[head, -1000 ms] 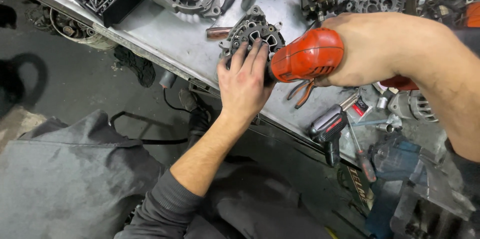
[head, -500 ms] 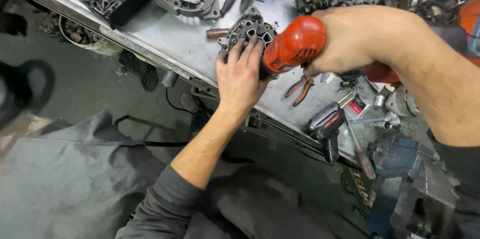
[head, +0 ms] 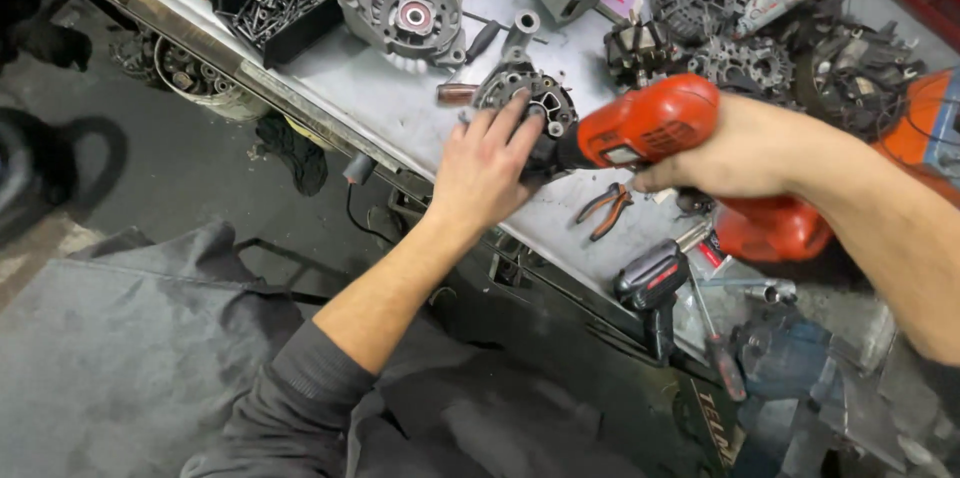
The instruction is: The person assembles a mechanical component by inserting screws into a metal housing and tightening them with a cordless drill. They then sort through a container of screws, picking them up and placing them back into the container.
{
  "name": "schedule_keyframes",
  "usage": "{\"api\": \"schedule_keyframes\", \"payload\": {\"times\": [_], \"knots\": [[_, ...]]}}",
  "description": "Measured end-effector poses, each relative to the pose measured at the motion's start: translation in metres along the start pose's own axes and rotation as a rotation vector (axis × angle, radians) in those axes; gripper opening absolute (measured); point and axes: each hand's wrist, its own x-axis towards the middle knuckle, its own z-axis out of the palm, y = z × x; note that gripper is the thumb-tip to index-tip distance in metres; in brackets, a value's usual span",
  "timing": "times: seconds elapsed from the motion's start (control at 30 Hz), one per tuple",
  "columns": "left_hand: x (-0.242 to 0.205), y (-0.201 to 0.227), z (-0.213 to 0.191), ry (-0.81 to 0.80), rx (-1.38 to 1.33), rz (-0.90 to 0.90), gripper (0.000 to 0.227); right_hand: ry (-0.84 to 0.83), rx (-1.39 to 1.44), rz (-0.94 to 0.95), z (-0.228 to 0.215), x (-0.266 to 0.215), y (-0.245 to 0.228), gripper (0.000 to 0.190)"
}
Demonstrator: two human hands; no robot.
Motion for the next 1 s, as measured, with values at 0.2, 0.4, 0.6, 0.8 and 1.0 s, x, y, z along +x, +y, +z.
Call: {"api": "schedule_keyframes", "payload": {"times": [0.2, 0.4, 0.6, 0.8, 1.0], "knots": [[0.005, -0.023, 0.009, 0.108, -0.156, 0.110, 0.100, 0.017, 0.091, 0.193, -0.016, 0.008, 0.010, 0.054], [-0.016, -0.015, 0.060, 0.237, -0.176, -0.051, 0.094, -0.208, -0.262, 0.384, -0.030, 0.029, -0.002, 0.053], [-0.014, -0.020, 0.063, 0.311, -0.104, -0.093, 0.079, -0.022, -0.009, -0.031, -0.027, 0.037, 0.066, 0.065], [-0.011, -0.018, 0.064, 0.320, -0.088, -0.074, 0.078, -0.353, -0.313, 0.557, -0.048, 0.054, -0.002, 0.068], [-0.010, -0.015, 0.046, 0.277, -0.088, -0.086, 0.096, -0.083, -0.174, 0.326, -0.018, 0.031, 0.009, 0.052]]}}
